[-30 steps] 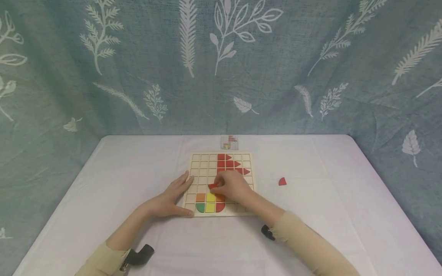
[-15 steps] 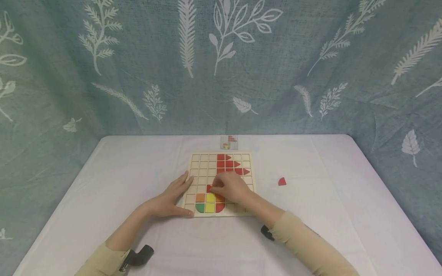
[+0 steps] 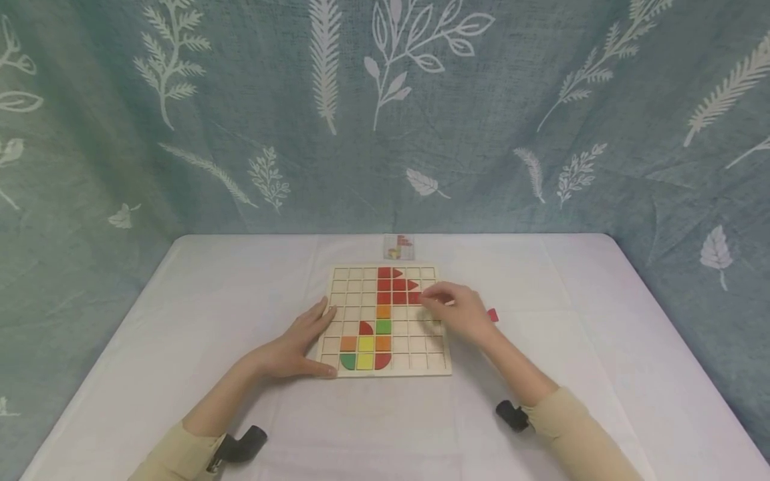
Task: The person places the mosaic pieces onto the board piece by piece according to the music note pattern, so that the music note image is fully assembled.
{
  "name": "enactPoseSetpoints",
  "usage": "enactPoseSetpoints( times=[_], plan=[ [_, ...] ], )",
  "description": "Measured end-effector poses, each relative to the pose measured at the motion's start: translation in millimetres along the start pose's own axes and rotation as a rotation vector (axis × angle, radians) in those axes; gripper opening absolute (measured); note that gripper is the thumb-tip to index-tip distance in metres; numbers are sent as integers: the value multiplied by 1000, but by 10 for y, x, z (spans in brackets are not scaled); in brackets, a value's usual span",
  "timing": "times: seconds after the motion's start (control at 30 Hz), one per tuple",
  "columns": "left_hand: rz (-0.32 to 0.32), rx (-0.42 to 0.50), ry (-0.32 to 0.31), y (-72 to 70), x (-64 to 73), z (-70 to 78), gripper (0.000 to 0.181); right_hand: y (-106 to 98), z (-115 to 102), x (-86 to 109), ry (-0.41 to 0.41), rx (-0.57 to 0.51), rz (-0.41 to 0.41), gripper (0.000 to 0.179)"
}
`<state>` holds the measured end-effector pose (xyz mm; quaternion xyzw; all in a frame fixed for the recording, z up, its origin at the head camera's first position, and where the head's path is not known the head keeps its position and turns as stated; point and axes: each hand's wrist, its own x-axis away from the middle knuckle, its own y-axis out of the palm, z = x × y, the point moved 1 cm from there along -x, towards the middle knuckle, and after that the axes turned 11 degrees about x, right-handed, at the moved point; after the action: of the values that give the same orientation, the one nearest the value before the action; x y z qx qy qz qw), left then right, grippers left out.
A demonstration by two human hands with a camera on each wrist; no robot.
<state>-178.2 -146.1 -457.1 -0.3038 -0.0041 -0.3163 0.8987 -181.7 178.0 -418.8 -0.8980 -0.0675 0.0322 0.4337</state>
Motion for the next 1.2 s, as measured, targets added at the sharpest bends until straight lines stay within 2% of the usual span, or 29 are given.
enactPoseSetpoints(
  times=[0.27, 0.4, 0.53, 0.73, 1.03, 1.13, 1.2],
  plan=[
    [-2, 1, -2, -24, 25, 42, 112, -341, 524, 204, 132, 53, 13, 31],
    [3, 8, 13, -36, 41, 62, 111, -456, 683, 259, 152, 99, 3, 31],
    [0, 6, 14, -35, 39, 64, 111, -534, 789, 279, 136, 160, -21, 34],
    [-1, 8, 13, -33, 36, 71, 111, -573, 884, 279, 71, 210, -59, 29],
    [-4, 0, 26, -35, 37, 55, 111, -566, 925, 270, 19, 256, -1, 25],
    [-4, 0, 29, -33, 35, 47, 111, -548, 886, 277, 32, 229, 12, 29],
    [-5, 1, 31, -31, 33, 42, 111, -525, 843, 276, 53, 174, 14, 32]
  ],
)
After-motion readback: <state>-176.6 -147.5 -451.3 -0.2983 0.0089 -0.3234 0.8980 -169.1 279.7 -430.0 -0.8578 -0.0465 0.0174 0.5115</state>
